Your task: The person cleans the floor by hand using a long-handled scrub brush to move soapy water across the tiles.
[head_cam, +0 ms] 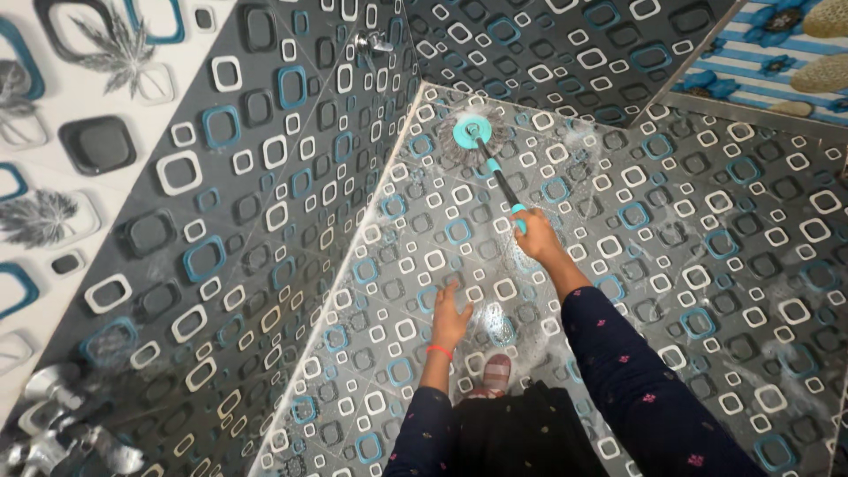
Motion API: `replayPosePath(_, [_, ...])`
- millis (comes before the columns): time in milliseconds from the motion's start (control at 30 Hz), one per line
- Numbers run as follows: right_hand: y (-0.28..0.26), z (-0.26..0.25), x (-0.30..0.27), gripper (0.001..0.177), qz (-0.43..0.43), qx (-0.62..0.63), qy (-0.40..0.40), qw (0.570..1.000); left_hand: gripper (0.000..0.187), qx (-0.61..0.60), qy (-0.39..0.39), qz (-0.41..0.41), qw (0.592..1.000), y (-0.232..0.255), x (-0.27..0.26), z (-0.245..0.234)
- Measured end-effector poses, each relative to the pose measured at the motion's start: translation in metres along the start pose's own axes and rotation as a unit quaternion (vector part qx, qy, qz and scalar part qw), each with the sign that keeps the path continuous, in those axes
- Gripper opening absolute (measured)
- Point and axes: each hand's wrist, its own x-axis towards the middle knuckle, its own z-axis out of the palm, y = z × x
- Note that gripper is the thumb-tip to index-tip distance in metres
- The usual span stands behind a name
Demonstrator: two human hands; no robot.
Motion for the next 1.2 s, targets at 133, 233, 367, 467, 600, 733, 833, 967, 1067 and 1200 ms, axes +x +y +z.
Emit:
replayPosePath(133, [-0.019, -0.024, -0.03, 0.028, -0.032, -0.009, -0.018, 0.999, 0.066, -0.003, 0.002, 0.035, 0.999, 0.001, -0.011, 0.014])
replayPosePath(233, [-0.044, -0.049, -0.065, 0.026, -0.047, -0.002, -0.034, 0.998, 0.06, -0.015, -0.004, 0.036, 0.999, 0.011, -0.025, 0.026])
replayPosePath(367, [-0.073, -0.081, -0.12, 0.024, -0.025, -0.008, -0.075, 0.997, 0.058, -0.038, 0.001, 0.062, 0.997, 0.022, -0.044, 0.048])
replayPosePath(467, [-0.086, -0.1, -0.169, 0.028, -0.058, -0.004, -0.082, 0.995, 0.046, -0.057, 0.017, 0.091, 0.994, 0.016, -0.059, 0.08])
replayPosePath(600, [-0.101, -0.125, -0.23, 0.028, -0.045, -0.006, -0.132, 0.99, 0.042, -0.14, 0.0, 0.024, 0.99, 0.011, -0.087, 0.131])
replayPosePath(733, [-0.123, -0.157, -0.288, 0.032, -0.079, 0.007, -0.14, 0.987, 0.041, -0.378, -0.082, -0.163, 0.908, 0.027, -0.124, 0.168])
replayPosePath(833, [-0.146, -0.177, -0.32, 0.037, -0.088, 0.003, -0.166, 0.982, 0.04, -0.537, -0.14, -0.293, 0.778, 0.048, -0.154, 0.176])
replayPosePath(967, [-0.168, -0.194, -0.346, 0.037, -0.12, -0.056, -0.162, 0.978, 0.041, -0.658, -0.176, -0.387, 0.622, 0.08, -0.179, 0.167])
replayPosePath(1067, [-0.179, -0.19, -0.356, 0.03, -0.2, -0.055, -0.044, 0.977, 0.038, -0.66, -0.137, -0.389, 0.628, 0.087, -0.185, 0.163])
replayPosePath(1200, [-0.162, -0.169, -0.349, 0.011, -0.323, 0.064, 0.089, 0.94, 0.038, -0.704, -0.173, -0.292, 0.624, 0.072, -0.185, 0.176])
